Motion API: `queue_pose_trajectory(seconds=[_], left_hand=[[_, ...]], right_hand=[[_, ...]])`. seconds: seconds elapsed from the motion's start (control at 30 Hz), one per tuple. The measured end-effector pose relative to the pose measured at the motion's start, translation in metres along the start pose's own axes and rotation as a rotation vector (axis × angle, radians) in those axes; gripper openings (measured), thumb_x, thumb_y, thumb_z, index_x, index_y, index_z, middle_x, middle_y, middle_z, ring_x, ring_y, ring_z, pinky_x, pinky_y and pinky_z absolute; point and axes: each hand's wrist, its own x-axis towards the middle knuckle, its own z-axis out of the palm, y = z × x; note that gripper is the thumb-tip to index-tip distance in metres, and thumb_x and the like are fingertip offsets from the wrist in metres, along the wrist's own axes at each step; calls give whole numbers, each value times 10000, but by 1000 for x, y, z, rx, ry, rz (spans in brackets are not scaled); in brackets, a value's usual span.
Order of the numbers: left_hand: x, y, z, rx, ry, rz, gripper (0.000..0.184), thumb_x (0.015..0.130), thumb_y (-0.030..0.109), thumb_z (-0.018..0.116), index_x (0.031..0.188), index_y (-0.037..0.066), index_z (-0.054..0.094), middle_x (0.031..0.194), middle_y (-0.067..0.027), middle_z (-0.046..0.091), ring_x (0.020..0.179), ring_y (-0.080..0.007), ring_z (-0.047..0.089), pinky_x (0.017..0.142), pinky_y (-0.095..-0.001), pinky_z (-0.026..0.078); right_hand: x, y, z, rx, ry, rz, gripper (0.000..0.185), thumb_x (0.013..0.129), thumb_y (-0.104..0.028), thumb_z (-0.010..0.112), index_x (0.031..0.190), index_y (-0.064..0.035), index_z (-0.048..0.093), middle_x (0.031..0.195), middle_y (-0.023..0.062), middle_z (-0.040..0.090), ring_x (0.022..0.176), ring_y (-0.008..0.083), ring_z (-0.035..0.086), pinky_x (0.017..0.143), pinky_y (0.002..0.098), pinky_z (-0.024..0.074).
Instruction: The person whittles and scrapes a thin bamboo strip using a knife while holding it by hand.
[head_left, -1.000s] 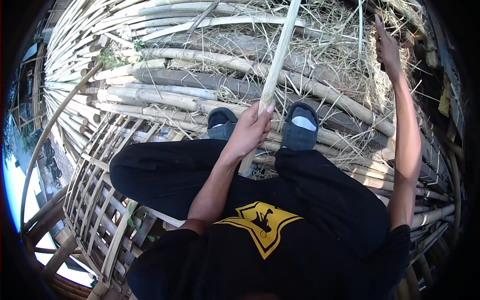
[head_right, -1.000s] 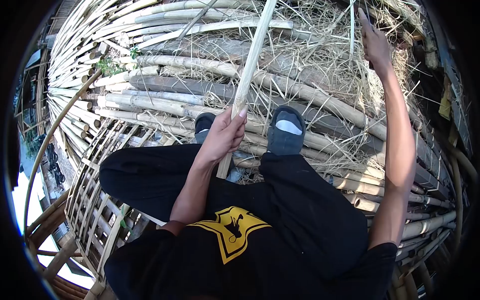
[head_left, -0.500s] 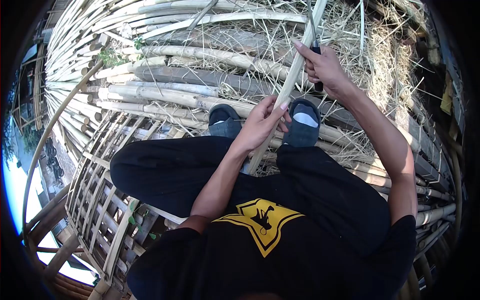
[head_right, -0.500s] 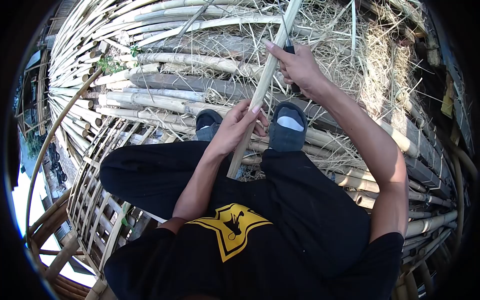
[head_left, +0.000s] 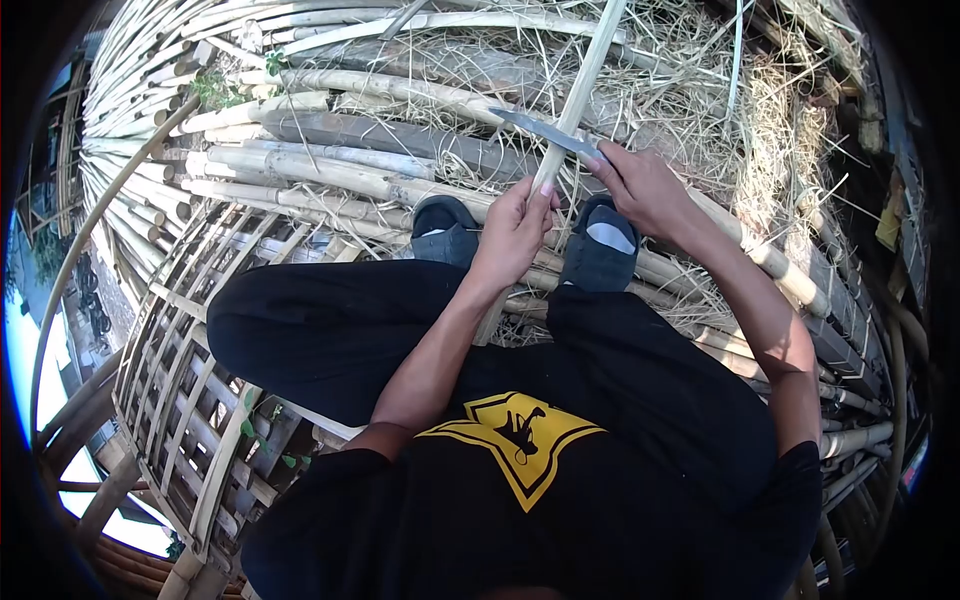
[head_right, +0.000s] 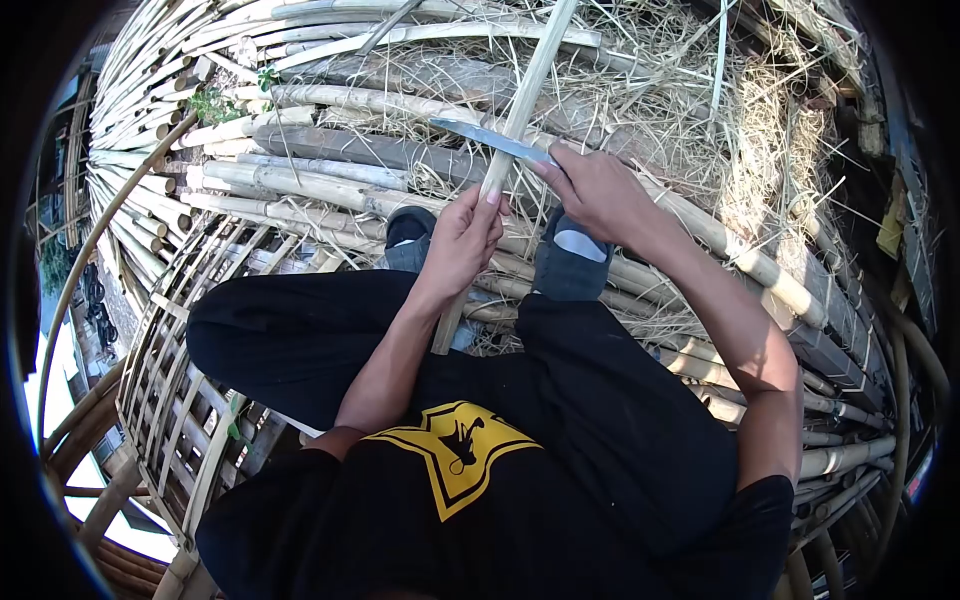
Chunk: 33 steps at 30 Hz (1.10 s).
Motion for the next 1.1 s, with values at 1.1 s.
queue_pose_trajectory(seconds=[1.1], left_hand=[[-1, 10, -6, 68, 70, 26, 286, 1022, 314, 427, 863, 81, 468, 557, 75, 326, 399, -7, 265, 353, -191, 200]], right_hand=[[10, 11, -24, -48, 2, -69, 381, 994, -339, 448, 828, 0, 504, 581, 170, 450, 529, 311, 456, 546, 413, 368]])
